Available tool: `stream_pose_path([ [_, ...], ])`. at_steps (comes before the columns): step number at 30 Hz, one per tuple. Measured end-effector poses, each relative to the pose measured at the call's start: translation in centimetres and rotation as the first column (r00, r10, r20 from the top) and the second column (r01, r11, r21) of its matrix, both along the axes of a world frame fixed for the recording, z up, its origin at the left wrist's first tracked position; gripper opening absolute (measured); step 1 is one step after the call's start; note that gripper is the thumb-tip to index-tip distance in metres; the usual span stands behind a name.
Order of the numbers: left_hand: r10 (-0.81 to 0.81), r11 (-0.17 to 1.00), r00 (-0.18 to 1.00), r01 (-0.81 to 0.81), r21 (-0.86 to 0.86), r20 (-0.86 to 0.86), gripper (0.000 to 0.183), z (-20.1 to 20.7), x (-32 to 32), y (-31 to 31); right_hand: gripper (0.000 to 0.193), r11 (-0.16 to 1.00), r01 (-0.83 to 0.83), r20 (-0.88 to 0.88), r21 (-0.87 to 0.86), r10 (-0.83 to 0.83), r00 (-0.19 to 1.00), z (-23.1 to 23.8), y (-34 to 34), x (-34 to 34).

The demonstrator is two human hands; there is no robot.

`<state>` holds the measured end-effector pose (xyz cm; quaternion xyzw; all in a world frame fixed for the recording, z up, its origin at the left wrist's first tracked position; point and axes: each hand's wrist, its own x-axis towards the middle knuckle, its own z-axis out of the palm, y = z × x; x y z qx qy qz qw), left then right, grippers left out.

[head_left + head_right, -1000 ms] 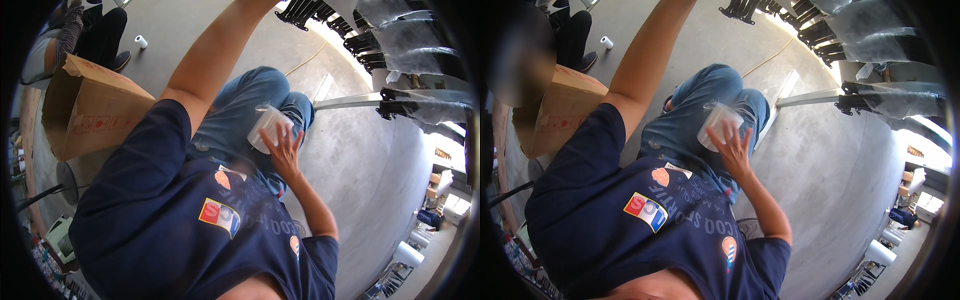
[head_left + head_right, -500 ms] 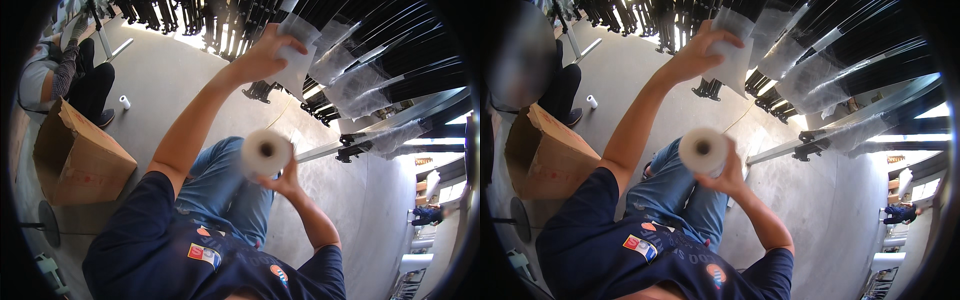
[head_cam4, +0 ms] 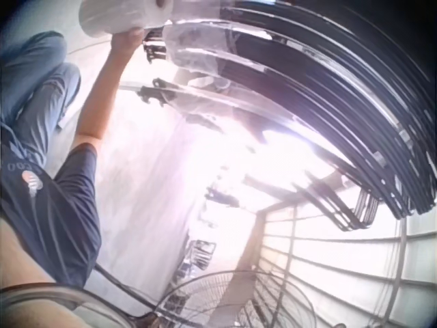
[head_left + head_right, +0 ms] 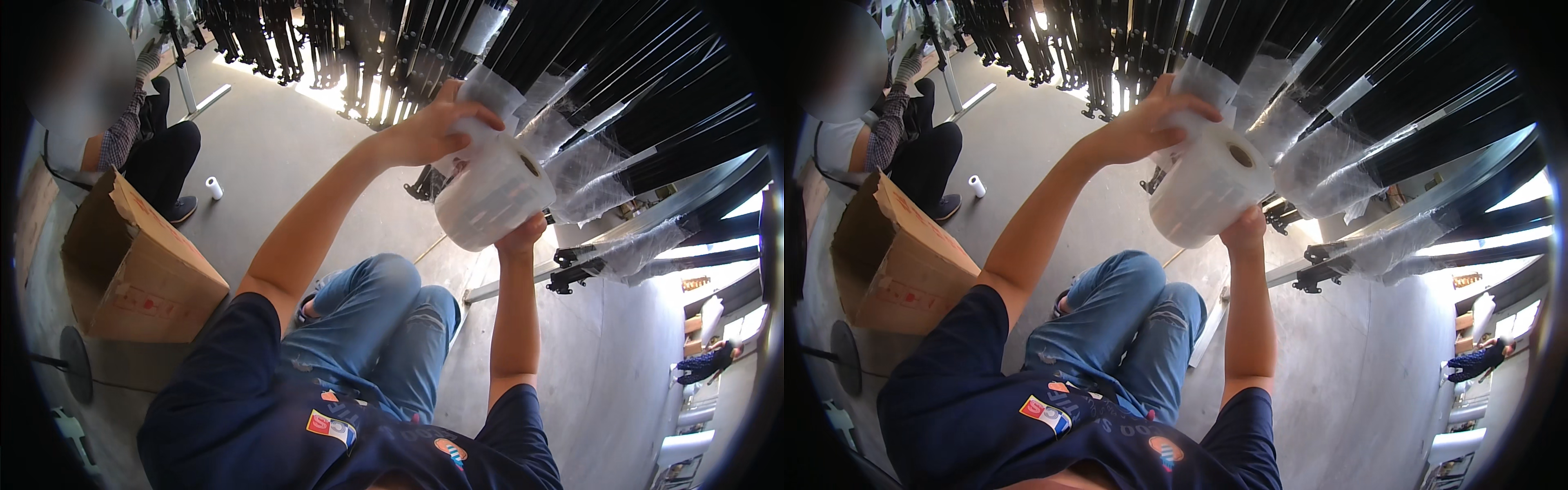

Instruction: The person wraps protective plastic film around the ends of black metal rods that are hanging from a rack, pulling lengths of film from a roll and smoothing them onto the rods.

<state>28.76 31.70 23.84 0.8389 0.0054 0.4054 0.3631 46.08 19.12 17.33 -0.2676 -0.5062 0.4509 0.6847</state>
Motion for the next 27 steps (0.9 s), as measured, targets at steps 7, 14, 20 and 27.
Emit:
stream_pose_path([
  [7, -0.144, 0.985, 0.985, 0.152, 0.08, -0.094, 0.061, 0.5, -1.3, 0.4, 0.093, 0.993, 0.083, 0.096, 0.08, -0.091, 0.991, 1.5, 0.2, -0.6],
  [14, 0.053, 0.996, 0.991, -0.043, 0.083, -0.122, 0.065, 0.4, -0.5, -0.3, 0.091, 0.978, 0.187, 0.068, 0.09, -0.194, 0.979, 0.9, 0.3, -0.3],
  [20, 0.134, 0.976, 0.99, -0.123, 0.178, -0.047, 0.062, 0.1, -0.3, -0.3, 0.093, 0.98, 0.186, -0.011, 0.073, -0.186, 0.982, 2.6, -0.1, -0.7],
  [27, 0.02, 0.986, 0.999, -0.015, 0.168, -0.033, 0.069, -0.2, -0.3, -0.7, 0.092, 0.976, 0.105, -0.094, 0.19, -0.088, 0.992, 4.0, -0.3, -2.7],
])
